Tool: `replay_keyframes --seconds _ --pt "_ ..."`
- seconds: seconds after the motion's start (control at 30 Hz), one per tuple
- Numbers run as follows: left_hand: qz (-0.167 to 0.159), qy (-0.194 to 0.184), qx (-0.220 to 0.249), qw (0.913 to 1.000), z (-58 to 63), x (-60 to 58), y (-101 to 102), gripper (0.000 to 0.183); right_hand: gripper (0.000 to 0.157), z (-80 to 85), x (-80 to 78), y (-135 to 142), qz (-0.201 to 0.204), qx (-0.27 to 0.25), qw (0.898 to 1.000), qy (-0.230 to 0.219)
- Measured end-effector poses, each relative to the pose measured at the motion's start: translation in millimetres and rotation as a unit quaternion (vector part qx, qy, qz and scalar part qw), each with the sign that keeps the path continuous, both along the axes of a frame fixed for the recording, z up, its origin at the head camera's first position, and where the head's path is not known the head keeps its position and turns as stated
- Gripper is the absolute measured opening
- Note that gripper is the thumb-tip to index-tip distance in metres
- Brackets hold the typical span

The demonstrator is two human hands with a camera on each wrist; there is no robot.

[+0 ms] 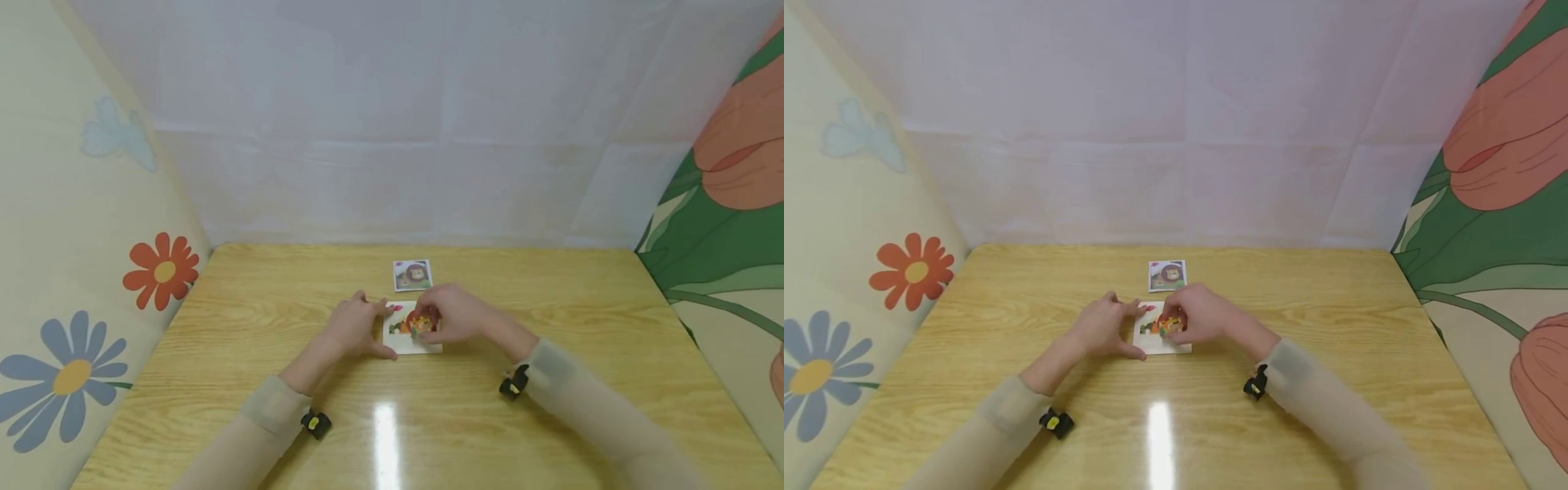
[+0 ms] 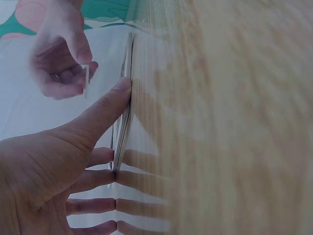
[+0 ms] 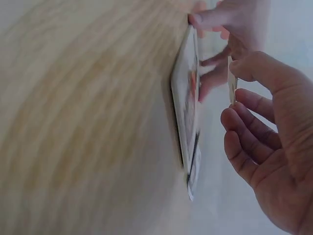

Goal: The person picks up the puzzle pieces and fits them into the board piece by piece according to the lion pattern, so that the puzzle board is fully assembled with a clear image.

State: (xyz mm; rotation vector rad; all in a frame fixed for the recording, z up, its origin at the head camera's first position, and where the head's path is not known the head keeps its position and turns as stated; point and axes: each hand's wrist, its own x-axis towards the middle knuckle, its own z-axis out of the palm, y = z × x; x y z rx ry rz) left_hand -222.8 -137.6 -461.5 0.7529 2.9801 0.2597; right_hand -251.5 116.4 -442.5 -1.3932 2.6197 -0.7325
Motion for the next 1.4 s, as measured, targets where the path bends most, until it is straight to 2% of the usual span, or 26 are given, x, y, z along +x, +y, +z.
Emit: replay_keyframes --seconds 0.17,0.3,0.43,0.83,0.97,1.4 --pt "-0.008 0.01 0.003 0.9999 -2.0 -1.8 -1 0.095 0.021 -11.0 0.5 -19 0.005 0.004 1.0 -0.006" --pt "-0.011 0.016 0.005 0.9998 -2.3 -2.3 -1 0.094 0.018 -15.4 1.5 -30 -0.005 0.004 1.0 -0.003" --pt "-0.013 0.018 0.002 0.9998 -1.5 -1.8 -1 0.093 0.016 -18.5 1.5 -37 -0.016 -0.004 1.0 -0.021" --pt "-0.025 0.029 -0.009 0.9992 0.8 0.2 -1 0.09 0.016 -17.7 7.0 -45 -0.032 -0.002 0.998 -0.049" --pt "-0.027 0.03 -0.006 0.9992 1.1 -0.2 -1 0.09 0.016 -16.4 8.5 -46 -0.032 0.008 0.999 -0.042" --pt "-0.015 -0.005 0.004 0.9999 4.3 -2.1 -1 0.092 0.016 -17.2 11.2 -46 -0.036 0.026 0.999 -0.023"
